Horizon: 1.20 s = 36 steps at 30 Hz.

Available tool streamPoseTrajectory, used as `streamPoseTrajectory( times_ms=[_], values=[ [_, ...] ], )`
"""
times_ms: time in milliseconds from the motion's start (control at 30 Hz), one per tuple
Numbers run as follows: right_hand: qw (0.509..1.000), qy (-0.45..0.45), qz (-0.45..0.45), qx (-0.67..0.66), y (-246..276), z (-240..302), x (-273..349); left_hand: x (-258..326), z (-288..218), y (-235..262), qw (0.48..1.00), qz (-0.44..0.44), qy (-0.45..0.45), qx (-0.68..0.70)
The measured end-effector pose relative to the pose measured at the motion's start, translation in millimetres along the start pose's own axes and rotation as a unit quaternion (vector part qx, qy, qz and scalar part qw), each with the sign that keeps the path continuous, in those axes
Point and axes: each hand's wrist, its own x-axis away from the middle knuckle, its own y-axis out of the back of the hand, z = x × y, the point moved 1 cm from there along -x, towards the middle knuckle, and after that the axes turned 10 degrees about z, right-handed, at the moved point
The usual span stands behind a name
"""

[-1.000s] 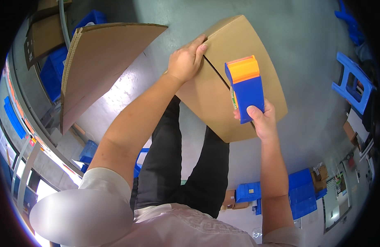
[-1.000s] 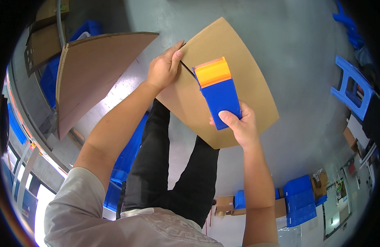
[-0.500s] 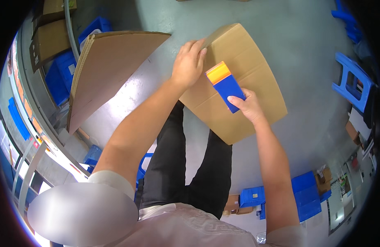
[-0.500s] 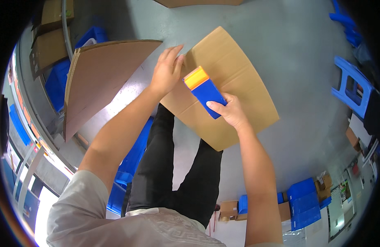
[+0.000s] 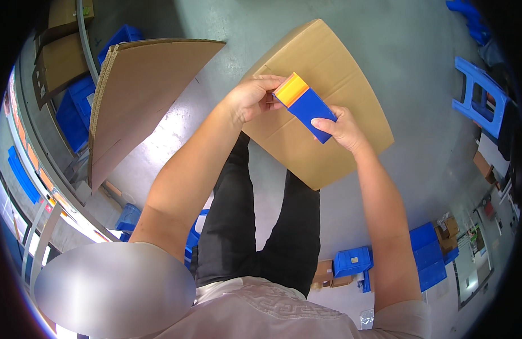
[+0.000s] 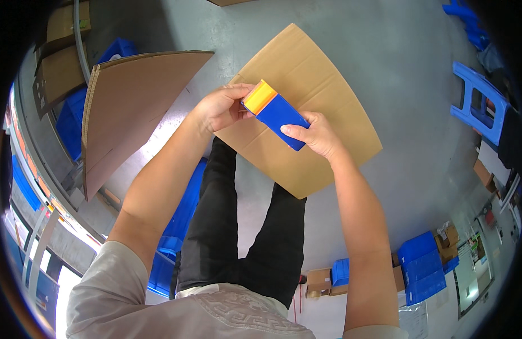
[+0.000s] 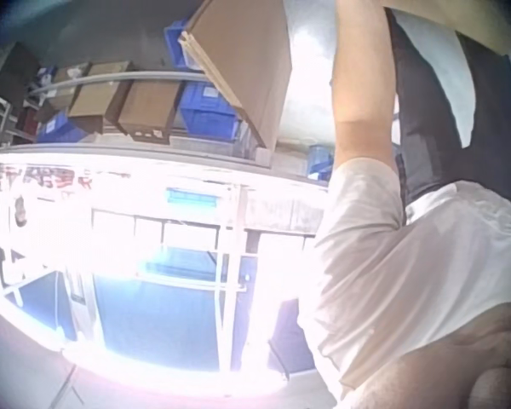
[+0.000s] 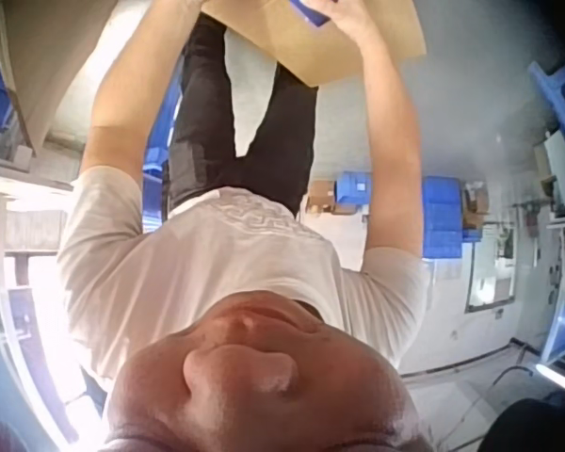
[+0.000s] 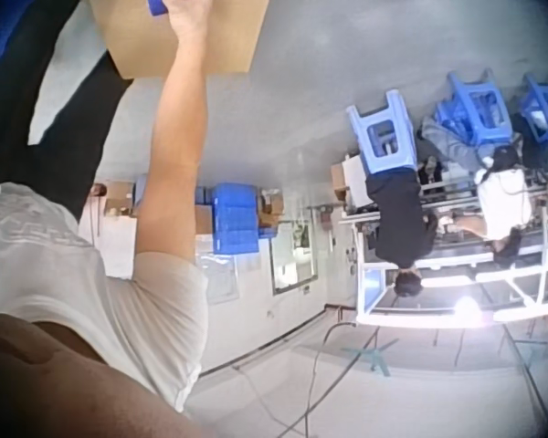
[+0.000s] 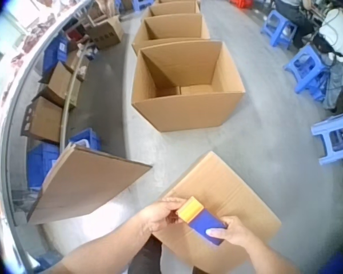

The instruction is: The person assembles several cardboard boxes by taping their bottoms with a handheld tape dispenser.

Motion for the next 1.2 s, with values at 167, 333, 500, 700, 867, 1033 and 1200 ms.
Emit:
streamPoseTrajectory(
  times_ms=[167, 333, 500, 700, 867, 1033, 1200],
  values=[
    [1.0, 0.005, 0.003, 0.013, 0, 3, 4, -4, 1, -7, 0.998, -0.053, 0.007, -0.025],
    [0.999, -0.001, 0.0, 0.035, -1, 7, 9, -9, -3, -6, 0.976, -0.081, -0.083, -0.185],
    [0.998, -0.022, -0.009, 0.058, 0, -10, 37, 1, -34, 38, 0.959, -0.167, -0.18, -0.139],
    [0.994, -0.03, -0.059, 0.081, 1, -37, 50, 6, -62, 53, 0.948, -0.155, -0.166, -0.223],
    [0.995, -0.024, -0.08, 0.05, 0, -36, 43, -3, -57, 54, 0.941, -0.152, -0.19, -0.235],
    [0.994, -0.022, -0.09, 0.048, 4, -47, 40, -28, -49, 61, 0.934, -0.177, -0.18, -0.251],
    [0.996, -0.031, -0.083, 0.032, 5, -51, 39, -53, -35, 69, 0.94, -0.191, -0.153, -0.238]
  ],
)
